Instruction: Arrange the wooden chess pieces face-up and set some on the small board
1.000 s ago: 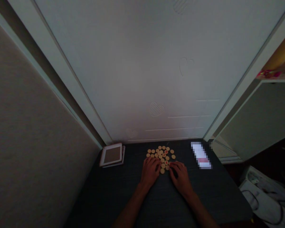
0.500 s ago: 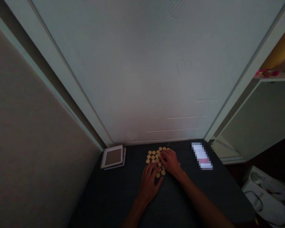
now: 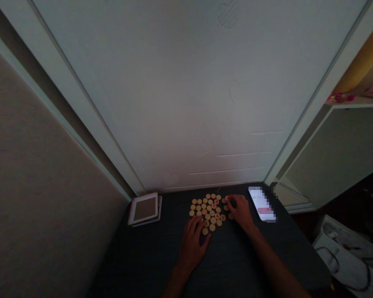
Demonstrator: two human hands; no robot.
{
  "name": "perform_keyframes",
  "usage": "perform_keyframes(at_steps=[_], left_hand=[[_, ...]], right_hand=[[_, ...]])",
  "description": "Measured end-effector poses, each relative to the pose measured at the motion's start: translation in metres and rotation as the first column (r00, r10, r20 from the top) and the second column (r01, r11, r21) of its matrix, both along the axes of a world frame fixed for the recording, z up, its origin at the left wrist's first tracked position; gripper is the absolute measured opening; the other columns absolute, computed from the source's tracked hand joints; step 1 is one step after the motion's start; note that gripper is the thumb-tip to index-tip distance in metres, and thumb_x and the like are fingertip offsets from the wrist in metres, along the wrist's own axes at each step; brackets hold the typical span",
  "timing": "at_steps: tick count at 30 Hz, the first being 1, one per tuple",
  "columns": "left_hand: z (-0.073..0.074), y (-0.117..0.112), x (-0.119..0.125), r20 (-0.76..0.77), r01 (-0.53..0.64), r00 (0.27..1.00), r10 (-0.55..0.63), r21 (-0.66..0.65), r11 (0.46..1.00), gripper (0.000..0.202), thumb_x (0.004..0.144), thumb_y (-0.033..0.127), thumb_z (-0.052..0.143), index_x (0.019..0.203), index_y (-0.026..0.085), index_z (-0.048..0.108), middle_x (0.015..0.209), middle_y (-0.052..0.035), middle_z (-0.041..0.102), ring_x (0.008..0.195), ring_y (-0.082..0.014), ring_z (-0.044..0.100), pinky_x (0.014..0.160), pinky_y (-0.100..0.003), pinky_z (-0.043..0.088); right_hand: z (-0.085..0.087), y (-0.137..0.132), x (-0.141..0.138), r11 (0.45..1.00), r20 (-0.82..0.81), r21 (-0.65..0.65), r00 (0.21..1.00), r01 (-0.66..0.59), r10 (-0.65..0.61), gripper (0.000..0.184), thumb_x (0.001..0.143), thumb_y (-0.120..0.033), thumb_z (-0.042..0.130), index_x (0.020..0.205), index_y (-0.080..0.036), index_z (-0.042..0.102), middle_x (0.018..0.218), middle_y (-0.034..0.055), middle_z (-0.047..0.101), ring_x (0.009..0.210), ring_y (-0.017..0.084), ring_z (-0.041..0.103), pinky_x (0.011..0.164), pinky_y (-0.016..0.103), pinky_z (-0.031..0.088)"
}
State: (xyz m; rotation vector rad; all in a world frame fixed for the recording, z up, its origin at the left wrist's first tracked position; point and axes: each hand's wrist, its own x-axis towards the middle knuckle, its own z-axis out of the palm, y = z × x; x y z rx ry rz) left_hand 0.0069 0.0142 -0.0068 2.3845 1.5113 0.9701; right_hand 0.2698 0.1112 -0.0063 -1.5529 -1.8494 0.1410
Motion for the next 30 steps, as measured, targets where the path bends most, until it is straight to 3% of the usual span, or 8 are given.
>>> perform_keyframes(at_steps=[3, 7, 12, 19, 23, 26, 30], left_hand=[[-0.001, 0.0, 0.0, -0.002, -0.005, 1.0, 0.005, -0.002, 1.0, 0.041, 0.093, 0.027, 0.065, 0.133, 0.031, 0.058, 0.145, -0.0069, 0.057, 0.138, -0.0317, 0.05, 0.111, -0.056, 0.048], [-0.001, 0.001, 0.001, 0.01, -0.03, 0.999, 0.03, -0.014, 0.999, 0.041, 0.094, 0.027, 0.064, 0.134, 0.03, 0.056, 0.147, -0.0074, 0.055, 0.14, -0.0319, 0.048, 0.113, -0.057, 0.046], [0.005, -0.002, 0.002, 0.066, -0.045, 0.997, 0.047, -0.029, 0.999, 0.041, 0.094, 0.029, 0.064, 0.134, 0.03, 0.055, 0.148, -0.008, 0.054, 0.14, -0.0324, 0.047, 0.113, -0.058, 0.046], [0.01, -0.004, 0.005, 0.052, -0.07, 0.996, 0.073, -0.061, 0.996, 0.042, 0.094, 0.032, 0.065, 0.135, 0.029, 0.055, 0.15, -0.0079, 0.053, 0.143, -0.0323, 0.044, 0.115, -0.057, 0.043], [0.01, 0.003, 0.002, -0.013, -0.008, 1.0, 0.007, -0.073, 0.997, 0.056, 0.091, 0.042, 0.068, 0.142, 0.027, 0.051, 0.157, -0.0091, 0.046, 0.149, -0.0344, 0.036, 0.119, -0.059, 0.037], [0.012, 0.016, -0.003, -0.094, 0.076, 0.992, -0.084, -0.08, 0.994, 0.073, 0.085, 0.053, 0.073, 0.148, 0.027, 0.046, 0.163, -0.0089, 0.038, 0.153, -0.0358, 0.027, 0.123, -0.06, 0.028], [0.014, 0.042, -0.01, -0.189, 0.135, 0.969, -0.156, -0.119, 0.984, 0.082, 0.084, 0.063, 0.07, 0.153, 0.029, 0.041, 0.166, -0.0081, 0.033, 0.155, -0.0356, 0.022, 0.124, -0.062, 0.019]], right_hand=[[-0.006, -0.007, 0.025, 0.999, -0.001, -0.015, 0.999, 0.039, -0.039, 0.02, 0.095, -0.031, 0.056, 0.102, -0.021, 0.072, 0.102, 0.0105, 0.076, 0.1, 0.03, 0.067, 0.089, 0.043, 0.05], [-0.014, -0.017, 0.031, 0.999, 0.008, -0.039, 1.0, 0.005, -0.005, 0.018, 0.094, -0.032, 0.058, 0.1, -0.024, 0.073, 0.102, 0.0082, 0.076, 0.101, 0.029, 0.068, 0.089, 0.041, 0.052], [-0.021, -0.034, 0.026, 0.998, 0.0, -0.041, 0.998, -0.057, 0.057, 0.033, 0.099, -0.041, 0.052, 0.122, -0.023, 0.067, 0.124, 0.012, 0.071, 0.118, 0.032, 0.063, 0.1, 0.049, 0.049], [-0.033, -0.061, 0.012, 0.991, 0.094, -0.05, 0.988, -0.122, 0.126, 0.061, 0.096, -0.055, 0.056, 0.148, -0.025, 0.047, 0.157, 0.0148, 0.043, 0.141, 0.038, 0.044, 0.115, 0.06, 0.035], [-0.032, -0.059, 0.007, 0.994, 0.119, -0.067, 0.988, -0.091, 0.098, 0.073, 0.09, -0.061, 0.062, 0.15, -0.025, 0.043, 0.162, 0.016, 0.033, 0.144, 0.04, 0.039, 0.114, 0.06, 0.034], [-0.028, -0.051, 0.004, 0.995, 0.124, -0.082, 0.99, -0.059, 0.069, 0.071, 0.091, -0.061, 0.06, 0.149, -0.024, 0.044, 0.163, 0.0168, 0.03, 0.144, 0.041, 0.039, 0.112, 0.058, 0.038], [-0.023, -0.041, -0.007, 0.986, 0.194, -0.112, 0.97, -0.125, 0.145, 0.07, 0.095, -0.059, 0.056, 0.154, -0.025, 0.039, 0.163, 0.016, 0.031, 0.146, 0.038, 0.036, 0.117, 0.059, 0.03]])
